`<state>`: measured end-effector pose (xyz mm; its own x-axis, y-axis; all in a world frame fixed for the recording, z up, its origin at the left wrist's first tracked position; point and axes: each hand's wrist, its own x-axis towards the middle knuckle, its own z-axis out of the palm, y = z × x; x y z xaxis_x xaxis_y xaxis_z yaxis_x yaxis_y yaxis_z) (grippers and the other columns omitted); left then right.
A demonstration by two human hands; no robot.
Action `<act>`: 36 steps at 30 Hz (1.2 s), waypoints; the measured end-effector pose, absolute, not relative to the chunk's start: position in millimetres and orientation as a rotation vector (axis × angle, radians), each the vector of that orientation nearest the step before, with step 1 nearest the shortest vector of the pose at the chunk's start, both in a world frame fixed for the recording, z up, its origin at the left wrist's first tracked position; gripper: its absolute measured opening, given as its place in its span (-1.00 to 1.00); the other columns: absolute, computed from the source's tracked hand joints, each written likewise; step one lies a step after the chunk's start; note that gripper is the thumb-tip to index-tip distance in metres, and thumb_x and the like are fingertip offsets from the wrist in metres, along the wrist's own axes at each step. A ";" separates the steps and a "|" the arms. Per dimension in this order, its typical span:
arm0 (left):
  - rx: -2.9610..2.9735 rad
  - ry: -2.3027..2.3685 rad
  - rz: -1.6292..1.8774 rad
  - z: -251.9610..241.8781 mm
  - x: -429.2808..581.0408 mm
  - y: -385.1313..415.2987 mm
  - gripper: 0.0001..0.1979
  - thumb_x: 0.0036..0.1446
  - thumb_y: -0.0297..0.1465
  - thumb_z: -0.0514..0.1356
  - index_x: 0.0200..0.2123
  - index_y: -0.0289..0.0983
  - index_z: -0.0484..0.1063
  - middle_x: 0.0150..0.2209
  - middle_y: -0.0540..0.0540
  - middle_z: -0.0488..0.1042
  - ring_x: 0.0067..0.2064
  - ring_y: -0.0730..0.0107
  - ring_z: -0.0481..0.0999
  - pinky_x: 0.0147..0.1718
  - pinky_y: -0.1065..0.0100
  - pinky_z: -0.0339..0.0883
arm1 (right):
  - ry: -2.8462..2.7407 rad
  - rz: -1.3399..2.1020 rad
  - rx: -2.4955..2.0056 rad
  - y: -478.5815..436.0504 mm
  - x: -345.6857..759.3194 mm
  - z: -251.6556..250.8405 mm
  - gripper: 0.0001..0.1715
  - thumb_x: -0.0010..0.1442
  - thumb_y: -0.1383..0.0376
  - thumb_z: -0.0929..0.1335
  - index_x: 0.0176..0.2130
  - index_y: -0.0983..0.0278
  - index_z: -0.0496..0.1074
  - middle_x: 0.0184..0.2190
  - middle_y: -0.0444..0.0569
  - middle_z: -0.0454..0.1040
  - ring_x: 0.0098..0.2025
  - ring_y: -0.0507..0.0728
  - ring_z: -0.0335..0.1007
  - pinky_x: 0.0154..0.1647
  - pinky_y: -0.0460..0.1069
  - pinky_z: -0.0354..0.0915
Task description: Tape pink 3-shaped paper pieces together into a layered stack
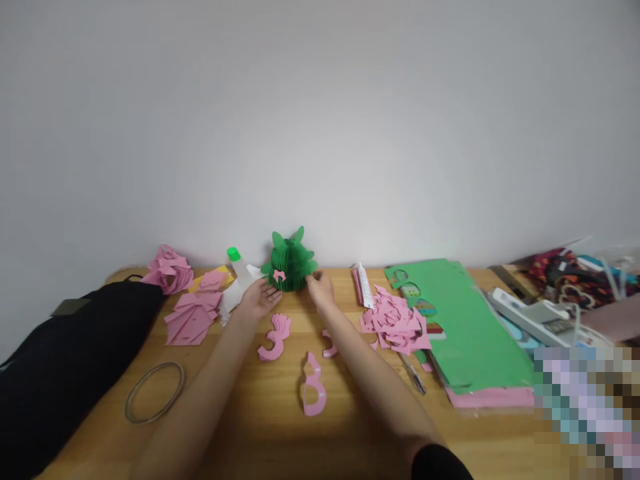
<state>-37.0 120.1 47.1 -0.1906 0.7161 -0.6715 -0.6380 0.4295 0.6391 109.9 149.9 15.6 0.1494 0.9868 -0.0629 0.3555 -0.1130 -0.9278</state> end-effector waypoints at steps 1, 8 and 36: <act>0.058 1.260 1.220 48.0 -36.7 120.2 -0.66 0.29 -0.27 0.18 0.07 -0.28 0.37 0.06 -0.19 0.42 -0.02 0.21 0.50 -0.07 0.08 0.47 | -1.347 0.910 -1.586 151.5 115.3 20.8 -0.63 0.32 0.19 0.34 0.08 0.26 0.38 0.09 0.07 0.41 0.02 0.20 0.43 0.01 0.19 0.40; -0.041 1.179 1.233 53.2 -37.1 118.9 -0.67 0.29 -0.28 0.17 0.07 -0.28 0.37 0.07 -0.19 0.42 -0.02 0.21 0.50 -0.06 0.09 0.47 | -1.687 0.725 -1.296 183.7 131.7 67.9 -0.43 0.01 0.03 0.49 -0.08 0.30 0.47 -0.07 0.12 0.51 0.02 0.27 0.41 0.09 0.12 0.28; 0.212 0.499 1.313 158.0 14.4 80.3 -0.55 0.33 -0.26 -0.09 0.17 -0.23 0.34 0.08 -0.31 0.49 0.10 -0.10 0.52 -0.12 -0.02 0.52 | -1.803 0.452 -1.431 133.2 126.2 256.8 -0.31 0.10 -0.30 0.28 -0.59 0.21 0.21 -0.59 -0.08 0.27 -0.47 0.10 0.25 -0.44 -0.01 0.09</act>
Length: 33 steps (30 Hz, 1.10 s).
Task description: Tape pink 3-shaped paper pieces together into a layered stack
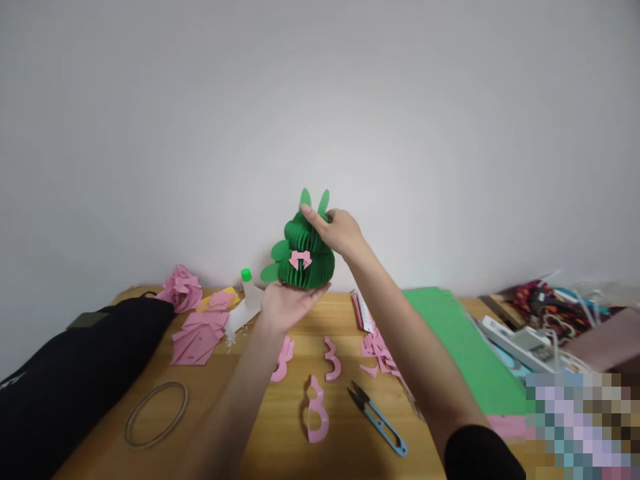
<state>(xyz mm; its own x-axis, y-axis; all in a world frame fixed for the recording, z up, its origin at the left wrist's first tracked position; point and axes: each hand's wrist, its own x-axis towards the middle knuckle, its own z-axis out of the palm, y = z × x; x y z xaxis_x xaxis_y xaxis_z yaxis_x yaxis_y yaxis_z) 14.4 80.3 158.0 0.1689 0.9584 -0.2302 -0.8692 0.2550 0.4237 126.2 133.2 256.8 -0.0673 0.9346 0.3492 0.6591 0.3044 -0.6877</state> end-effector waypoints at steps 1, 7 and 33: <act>0.216 0.462 1.308 162.3 16.9 77.4 -0.52 0.32 -0.21 -0.08 0.20 -0.24 0.31 0.12 -0.32 0.46 0.15 -0.13 0.47 -0.10 0.00 0.53 | -1.811 0.506 -1.402 131.7 128.4 260.8 -0.30 0.12 -0.30 0.26 -0.59 0.22 0.23 -0.60 -0.08 0.28 -0.47 0.10 0.26 -0.44 -0.01 0.11; 0.242 0.333 1.212 185.6 14.3 62.6 -0.47 0.35 -0.24 -0.16 0.28 -0.31 0.18 0.26 -0.34 0.32 0.31 -0.12 0.25 -0.06 0.11 0.55 | -1.780 0.775 -1.067 117.5 150.1 280.5 -0.29 0.18 -0.25 0.25 -0.37 0.32 0.51 -0.30 0.07 0.56 -0.21 0.15 0.42 -0.20 0.00 0.28; 0.457 0.250 1.196 213.0 -1.2 24.8 -0.46 0.37 -0.13 -0.11 0.27 -0.29 0.20 0.21 -0.32 0.38 0.36 -0.08 0.16 0.06 0.14 0.46 | -1.459 0.774 -0.796 80.0 172.2 289.3 -0.51 0.03 -0.11 0.43 -0.39 0.27 0.59 -0.19 0.08 0.63 -0.02 0.24 0.47 0.03 0.18 0.31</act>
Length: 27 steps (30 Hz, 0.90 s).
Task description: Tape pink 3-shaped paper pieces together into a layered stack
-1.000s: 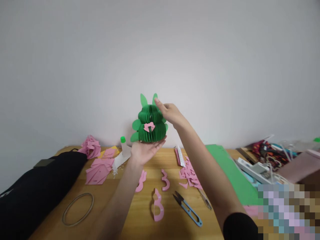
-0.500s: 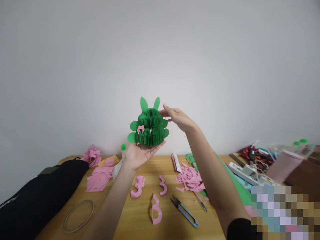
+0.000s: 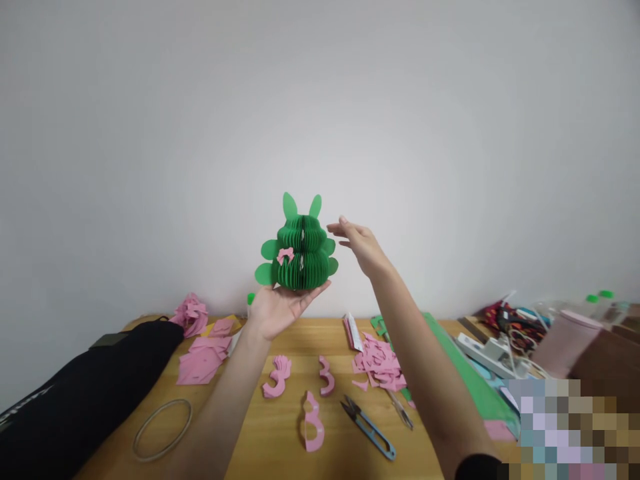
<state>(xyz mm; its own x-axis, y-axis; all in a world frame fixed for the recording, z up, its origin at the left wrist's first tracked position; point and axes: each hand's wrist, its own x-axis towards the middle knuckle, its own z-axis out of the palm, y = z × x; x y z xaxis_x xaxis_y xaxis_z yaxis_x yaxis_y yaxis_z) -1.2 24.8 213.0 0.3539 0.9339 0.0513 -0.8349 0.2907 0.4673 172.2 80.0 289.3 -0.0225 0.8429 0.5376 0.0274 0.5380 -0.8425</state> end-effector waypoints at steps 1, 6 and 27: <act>0.455 0.249 1.201 213.7 -1.2 24.1 -0.45 0.37 -0.11 -0.11 0.28 -0.28 0.20 0.20 -0.31 0.39 0.36 -0.08 0.16 0.06 0.13 0.46 | -1.411 0.753 -0.785 78.4 171.6 285.1 -0.52 0.03 -0.10 0.43 -0.38 0.26 0.59 -0.19 0.07 0.63 -0.01 0.24 0.47 0.03 0.17 0.31; 0.448 0.261 1.215 214.3 -1.7 21.5 -0.44 0.37 -0.12 -0.13 0.28 -0.28 0.20 0.19 -0.33 0.40 0.35 -0.10 0.17 0.01 0.11 0.50 | -1.218 0.685 -0.754 64.6 168.6 253.8 -0.52 0.03 -0.07 0.37 -0.31 0.26 0.57 -0.14 0.09 0.61 -0.02 0.23 0.47 -0.04 0.12 0.34; 0.349 0.161 1.267 206.8 16.6 19.7 -0.48 0.36 -0.28 -0.14 0.32 -0.30 0.12 0.25 -0.41 0.32 0.25 -0.12 0.36 0.08 -0.18 0.42 | -1.011 0.781 -0.740 45.6 151.5 187.8 -0.56 0.00 0.05 0.37 -0.20 0.26 0.56 -0.13 0.12 0.61 -0.05 0.26 0.49 -0.12 0.12 0.37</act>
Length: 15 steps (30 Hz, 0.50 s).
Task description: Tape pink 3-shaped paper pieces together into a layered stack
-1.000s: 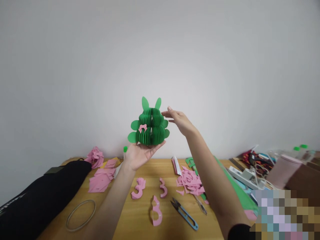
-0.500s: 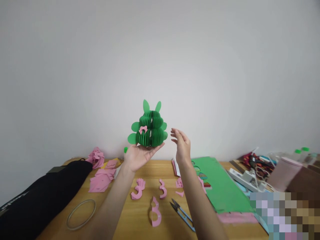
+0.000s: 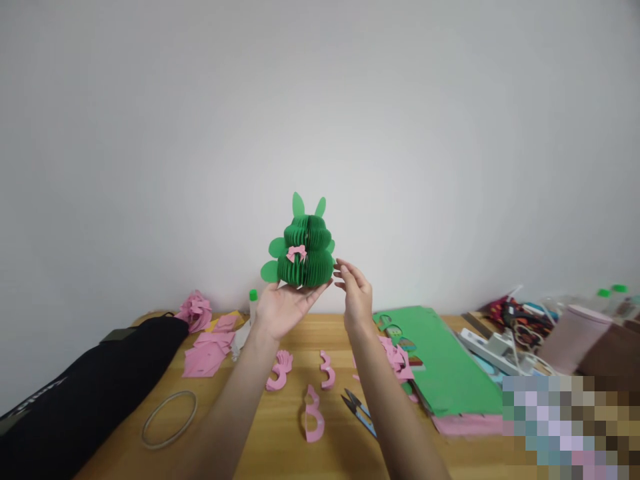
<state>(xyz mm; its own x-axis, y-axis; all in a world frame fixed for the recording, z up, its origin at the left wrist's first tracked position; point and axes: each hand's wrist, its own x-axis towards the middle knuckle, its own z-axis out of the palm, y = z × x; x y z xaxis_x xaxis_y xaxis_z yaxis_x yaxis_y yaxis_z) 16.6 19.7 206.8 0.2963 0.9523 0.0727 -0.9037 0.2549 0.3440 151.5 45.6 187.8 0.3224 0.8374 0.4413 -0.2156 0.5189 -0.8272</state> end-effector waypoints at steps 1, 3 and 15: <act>0.353 0.173 1.284 207.9 17.9 18.9 -0.48 0.37 -0.27 -0.15 0.31 -0.30 0.15 0.23 -0.41 0.34 0.24 -0.12 0.38 0.07 -0.18 0.42 | -1.020 0.786 -0.731 44.9 151.0 187.6 -0.56 0.01 0.05 0.38 -0.19 0.26 0.56 -0.11 0.12 0.61 -0.03 0.26 0.48 -0.08 0.13 0.36; 0.387 0.210 1.340 209.2 21.2 17.6 -0.50 0.38 -0.25 -0.16 0.25 -0.31 0.23 0.19 -0.40 0.39 0.21 -0.10 0.42 0.07 -0.17 0.42 | -1.043 0.800 -0.709 44.2 149.4 187.4 -0.53 0.04 0.03 0.37 -0.13 0.24 0.55 -0.02 0.12 0.58 0.05 0.27 0.45 0.00 0.16 0.33; 0.688 0.377 1.912 170.8 57.6 25.3 -0.60 0.21 -0.52 0.20 0.07 -0.04 0.33 0.22 -0.08 0.36 0.23 0.30 0.39 0.17 0.30 0.29 | -1.029 1.203 -0.477 71.4 126.0 186.0 -0.21 0.08 -0.34 0.16 -0.20 0.21 0.51 -0.06 0.10 0.58 -0.02 0.31 0.50 -0.10 0.17 0.42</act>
<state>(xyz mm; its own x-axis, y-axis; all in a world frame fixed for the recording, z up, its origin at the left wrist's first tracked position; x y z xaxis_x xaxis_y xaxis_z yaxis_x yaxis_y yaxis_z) 57.6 25.3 170.8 -0.3125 0.9032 0.2943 -0.7236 -0.4271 0.5422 126.0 71.4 186.0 0.0074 0.9194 0.3934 -0.5308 0.3370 -0.7776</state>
